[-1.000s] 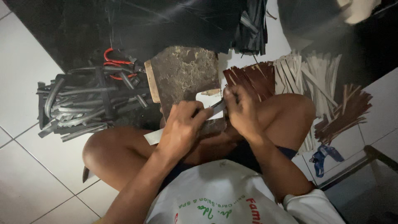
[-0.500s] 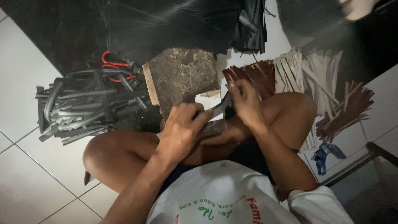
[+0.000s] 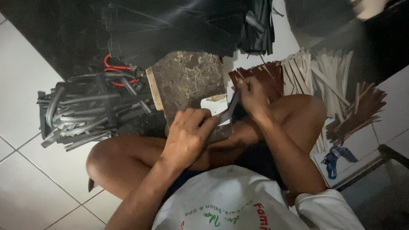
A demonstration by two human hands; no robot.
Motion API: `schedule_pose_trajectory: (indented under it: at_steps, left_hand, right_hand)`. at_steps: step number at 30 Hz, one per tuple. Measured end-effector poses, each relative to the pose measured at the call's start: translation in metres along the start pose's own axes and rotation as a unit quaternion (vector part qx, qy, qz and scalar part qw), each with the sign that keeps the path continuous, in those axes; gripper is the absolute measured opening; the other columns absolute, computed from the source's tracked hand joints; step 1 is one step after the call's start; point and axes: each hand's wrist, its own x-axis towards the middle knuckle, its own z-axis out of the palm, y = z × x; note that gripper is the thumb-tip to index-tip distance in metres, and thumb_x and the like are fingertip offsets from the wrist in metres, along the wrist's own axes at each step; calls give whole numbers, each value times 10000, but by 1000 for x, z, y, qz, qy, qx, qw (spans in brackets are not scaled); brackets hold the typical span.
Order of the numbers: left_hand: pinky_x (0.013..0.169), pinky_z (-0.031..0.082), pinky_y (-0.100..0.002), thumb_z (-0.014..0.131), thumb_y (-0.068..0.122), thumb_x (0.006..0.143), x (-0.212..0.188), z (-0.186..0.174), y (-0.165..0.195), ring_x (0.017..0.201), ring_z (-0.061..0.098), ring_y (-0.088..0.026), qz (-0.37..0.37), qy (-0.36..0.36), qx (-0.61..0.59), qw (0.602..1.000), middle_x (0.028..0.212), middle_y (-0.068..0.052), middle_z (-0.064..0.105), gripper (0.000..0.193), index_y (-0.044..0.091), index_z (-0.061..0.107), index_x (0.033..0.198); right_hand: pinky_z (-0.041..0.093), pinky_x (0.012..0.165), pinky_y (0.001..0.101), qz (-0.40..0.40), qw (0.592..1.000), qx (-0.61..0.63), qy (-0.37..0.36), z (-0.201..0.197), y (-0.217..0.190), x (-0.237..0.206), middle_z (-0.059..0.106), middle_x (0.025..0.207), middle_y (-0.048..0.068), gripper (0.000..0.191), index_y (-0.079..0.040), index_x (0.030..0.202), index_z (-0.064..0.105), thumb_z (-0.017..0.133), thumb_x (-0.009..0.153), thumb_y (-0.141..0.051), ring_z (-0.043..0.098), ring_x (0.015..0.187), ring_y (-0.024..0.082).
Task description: The person sits cross-legged on the floor and repeatedly scrapes a small white block against a fixed metal blade on a wooden block. They handle black rubber strips, placing them on the blade and scraping them to produce thin shavings. The person continues this repetitive scraping action throughout the clip.
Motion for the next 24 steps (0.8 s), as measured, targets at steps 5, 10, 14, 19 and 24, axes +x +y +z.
schedule_pose_trajectory:
  at_steps: [5, 10, 14, 19, 24]
  left_hand:
    - [862, 469, -395, 660, 63, 826, 0, -3, 0, 980, 611, -259, 4, 2, -4, 1000, 1084, -73, 646, 353, 74, 720, 1174]
    - [846, 465, -393, 675, 56, 834, 3, -4, 1, 962, 609, -258, 1, -5, -6, 1000, 1075, -69, 653, 324, 81, 726, 1154]
    - [855, 473, -385, 678, 58, 831, 5, -7, 2, 969, 611, -246, 9, -9, -2, 1000, 1094, -70, 657, 333, 70, 726, 1160]
    - [849, 471, -387, 686, 66, 821, 7, -10, 4, 972, 617, -241, 16, -8, 6, 1000, 1093, -58, 663, 327, 73, 732, 1145]
    - [860, 472, -374, 698, 58, 845, 9, -10, 6, 978, 621, -214, 30, 1, 23, 999, 1101, -49, 654, 325, 73, 728, 1168]
  right_hand:
    - [511, 786, 430, -45, 998, -28, 45, 5, 13, 11, 700, 929, 204, 348, 2, 1026, 667, 589, 1050, -336, 677, 863, 305]
    - [512, 777, 437, -21, 999, -17, 35, 7, 15, 21, 702, 904, 205, 365, -1, 1023, 658, 574, 1052, -355, 674, 838, 315]
    - [509, 788, 438, 26, 999, -45, 14, 5, 13, 24, 704, 927, 200, 364, -5, 1038, 657, 550, 1054, -353, 685, 860, 311]
    - [518, 813, 445, -17, 999, -44, 17, 4, 12, 30, 714, 958, 210, 361, -2, 1044, 680, 555, 1055, -341, 696, 889, 320]
    - [516, 844, 460, 40, 997, -68, 7, 8, 12, 38, 711, 1016, 228, 353, 2, 1060, 660, 563, 1045, -337, 702, 957, 350]
